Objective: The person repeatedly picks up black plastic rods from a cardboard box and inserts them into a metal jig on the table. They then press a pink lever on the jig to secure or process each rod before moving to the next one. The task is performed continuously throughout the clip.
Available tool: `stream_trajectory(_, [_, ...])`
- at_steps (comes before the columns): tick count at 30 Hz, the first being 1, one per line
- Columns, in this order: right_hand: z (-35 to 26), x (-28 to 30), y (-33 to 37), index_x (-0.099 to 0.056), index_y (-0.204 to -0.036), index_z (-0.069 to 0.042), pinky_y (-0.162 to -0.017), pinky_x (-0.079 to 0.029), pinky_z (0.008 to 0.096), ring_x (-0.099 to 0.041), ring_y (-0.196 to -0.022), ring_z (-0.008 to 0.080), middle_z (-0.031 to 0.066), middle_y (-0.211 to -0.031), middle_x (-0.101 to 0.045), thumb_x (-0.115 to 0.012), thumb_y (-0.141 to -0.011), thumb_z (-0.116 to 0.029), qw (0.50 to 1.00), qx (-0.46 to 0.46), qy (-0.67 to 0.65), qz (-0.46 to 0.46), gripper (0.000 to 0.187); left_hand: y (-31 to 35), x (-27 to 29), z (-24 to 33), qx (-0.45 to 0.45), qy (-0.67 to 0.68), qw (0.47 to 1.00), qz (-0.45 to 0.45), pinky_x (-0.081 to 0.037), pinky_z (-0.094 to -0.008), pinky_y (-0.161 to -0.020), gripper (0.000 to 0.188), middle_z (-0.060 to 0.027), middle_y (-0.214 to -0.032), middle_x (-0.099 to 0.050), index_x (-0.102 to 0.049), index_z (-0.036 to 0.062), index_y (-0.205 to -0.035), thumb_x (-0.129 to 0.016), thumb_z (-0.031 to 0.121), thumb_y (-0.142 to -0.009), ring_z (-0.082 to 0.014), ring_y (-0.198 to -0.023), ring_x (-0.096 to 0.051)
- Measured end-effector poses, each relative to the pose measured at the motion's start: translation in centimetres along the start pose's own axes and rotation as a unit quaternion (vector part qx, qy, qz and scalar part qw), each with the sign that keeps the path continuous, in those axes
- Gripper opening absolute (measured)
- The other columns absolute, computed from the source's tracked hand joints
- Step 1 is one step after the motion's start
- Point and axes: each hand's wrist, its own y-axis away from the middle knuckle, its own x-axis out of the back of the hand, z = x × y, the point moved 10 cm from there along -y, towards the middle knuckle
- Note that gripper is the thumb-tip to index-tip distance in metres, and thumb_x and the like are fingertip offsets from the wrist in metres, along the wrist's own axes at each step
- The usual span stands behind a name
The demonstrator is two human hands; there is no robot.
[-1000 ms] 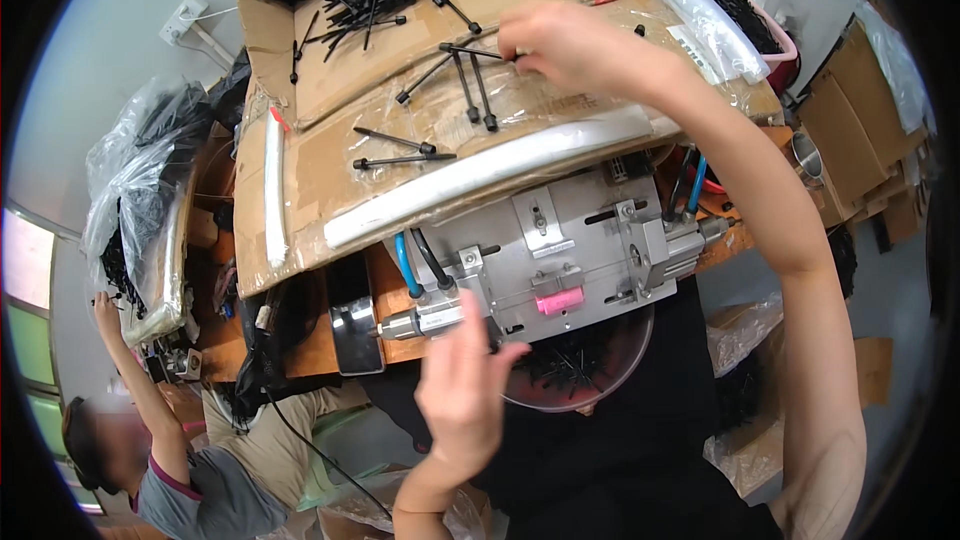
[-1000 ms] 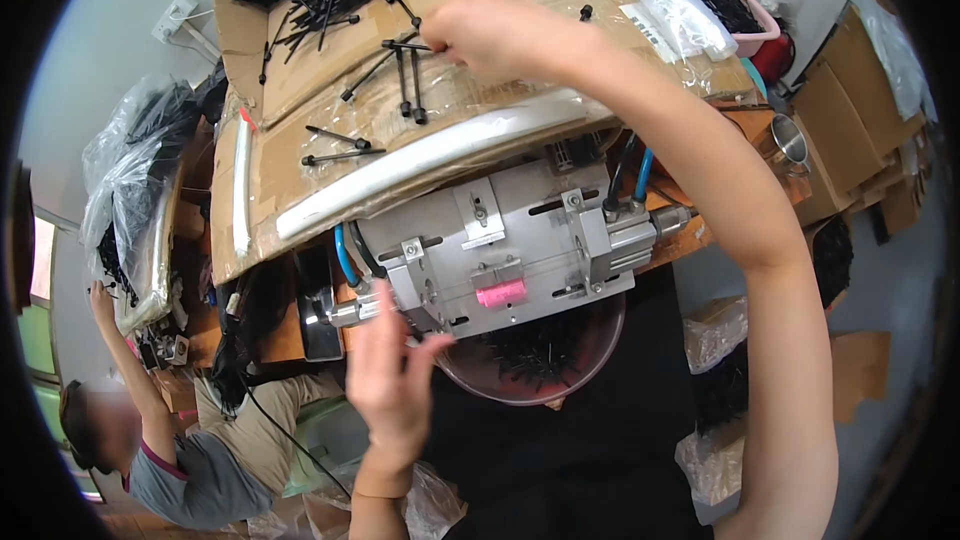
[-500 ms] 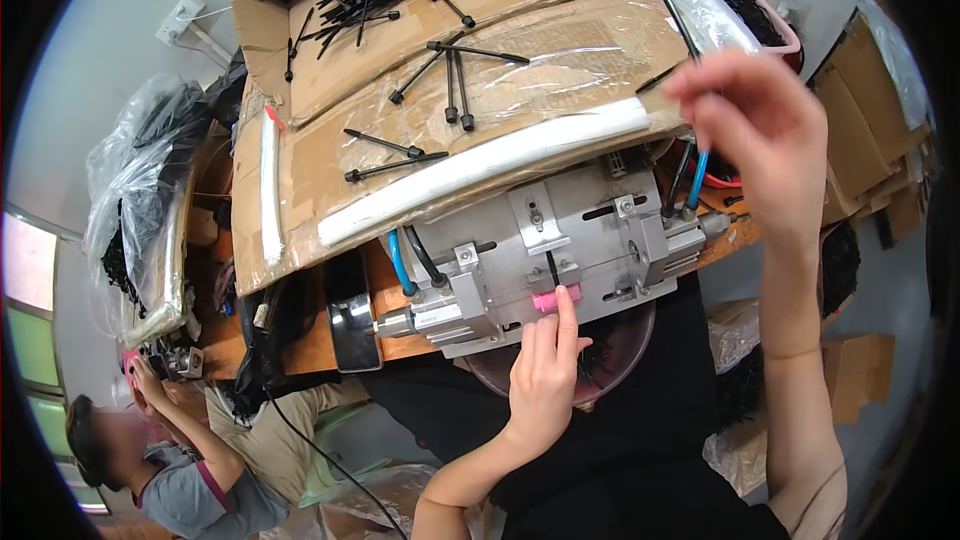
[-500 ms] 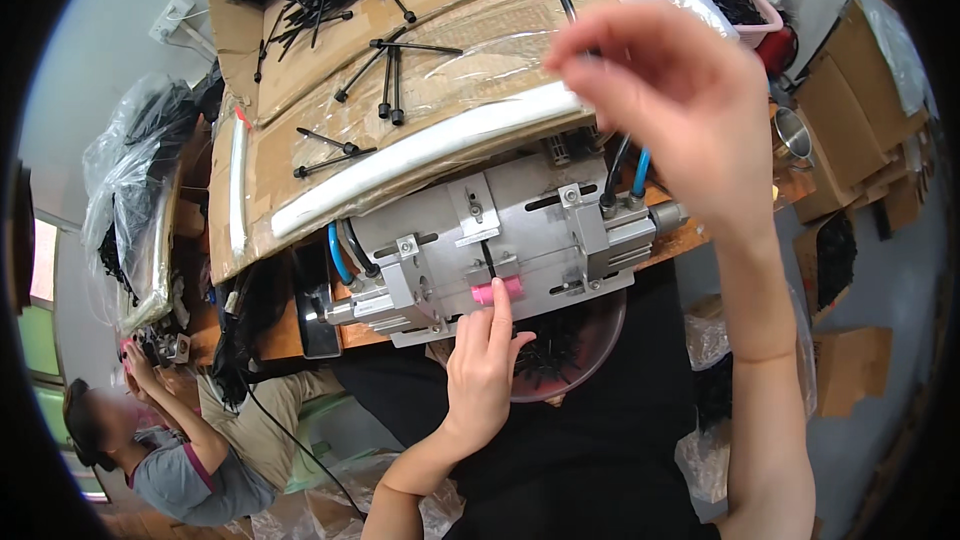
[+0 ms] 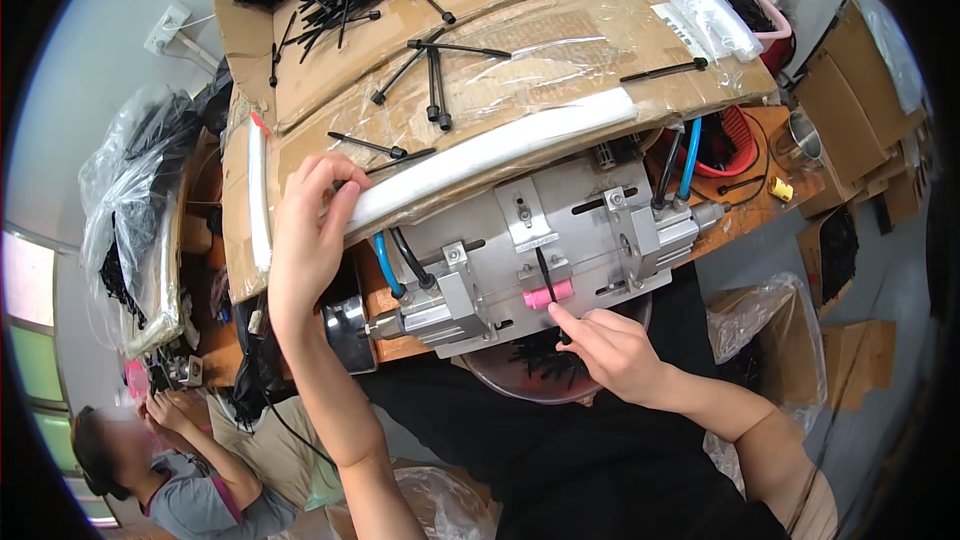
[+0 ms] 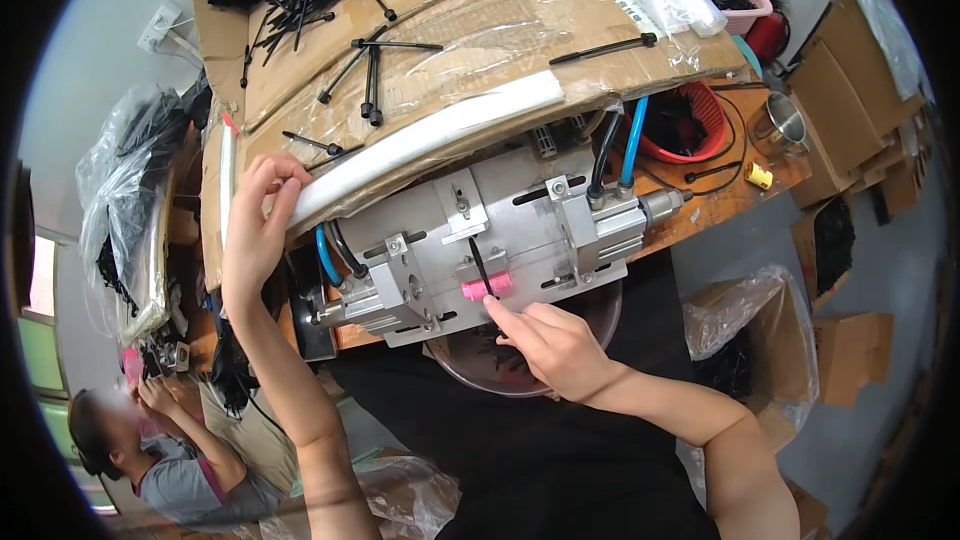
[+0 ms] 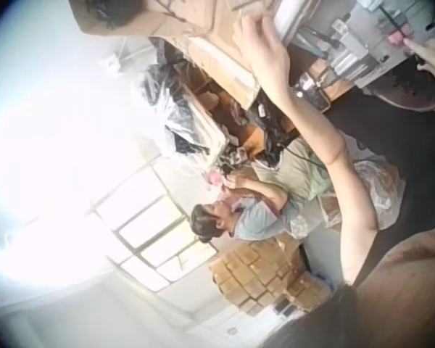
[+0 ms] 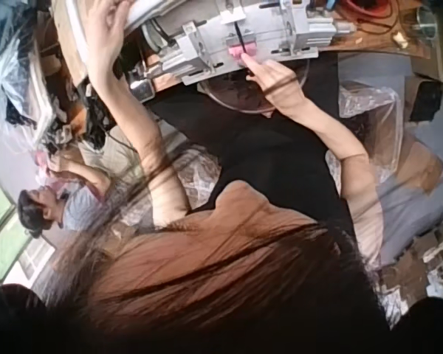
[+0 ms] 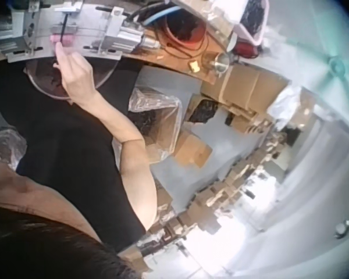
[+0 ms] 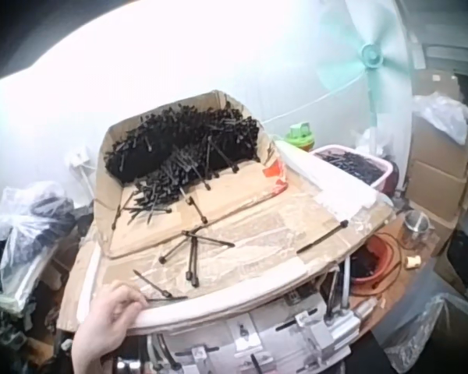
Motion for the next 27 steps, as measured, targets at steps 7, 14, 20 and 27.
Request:
stream_trajectory(7, [0.3, 2.2, -0.9, -0.059, -0.126, 0.003, -0.059, -0.049, 0.0316, -0.059, -0.069, 0.0189, 0.0083, -0.080, -0.061, -0.076, -0.077, -0.006, 0.996, 0.002, 0.080, -0.042, 0.053, 3.5, -0.7, 5.7, -0.025, -0.037, 0.996, 0.081, -0.048, -0.0285, -0.071, 0.033, -0.0101, -0.091, -0.061, -0.068, 0.0028, -0.111, -0.058, -0.012, -0.082, -0.0187, -0.079, -0.058])
stream_trajectory(14, [5.6, 17.7, -12.7, -0.067, -0.110, -0.005, -0.072, -0.050, 0.0404, -0.061, -0.080, 0.0310, 0.0122, -0.089, -0.062, -0.063, -0.081, 0.001, 0.907, 0.008, 0.397, 0.140, 0.030, 12.9, -12.1, 13.0, -0.023, -0.064, 0.997, 0.037, -0.044, -0.0370, -0.075, 0.077, -0.0113, -0.094, -0.057, -0.043, -0.0076, -0.142, -0.076, 0.000, -0.073, -0.0263, -0.082, -0.052])
stream_trajectory(20, [13.7, 18.7, -15.5, -0.060, -0.114, -0.004, -0.074, -0.046, 0.0345, -0.059, -0.081, 0.0258, 0.0114, -0.086, -0.060, -0.060, -0.087, 0.001, 0.953, -0.040, 0.299, -0.021, 0.027, 12.5, -15.9, 13.4, 0.002, -0.071, 0.997, 0.005, -0.044, -0.0379, -0.078, 0.070, -0.0113, -0.097, -0.056, -0.043, -0.0064, -0.141, -0.073, 0.003, -0.078, -0.0274, -0.087, -0.053])
stream_trajectory(27, [8.7, 16.9, -10.3, -0.054, -0.129, 0.000, -0.058, -0.037, 0.0185, -0.051, -0.070, 0.0034, 0.0007, -0.078, -0.057, -0.055, -0.093, -0.004, 0.957, -0.218, -0.167, 0.098, 0.036, 11.8, -14.0, 12.8, -0.022, -0.069, 0.997, -0.024, -0.046, -0.0339, -0.076, 0.063, -0.0093, -0.100, -0.055, -0.046, -0.0060, -0.140, -0.069, 0.005, -0.082, -0.0225, -0.084, -0.053])
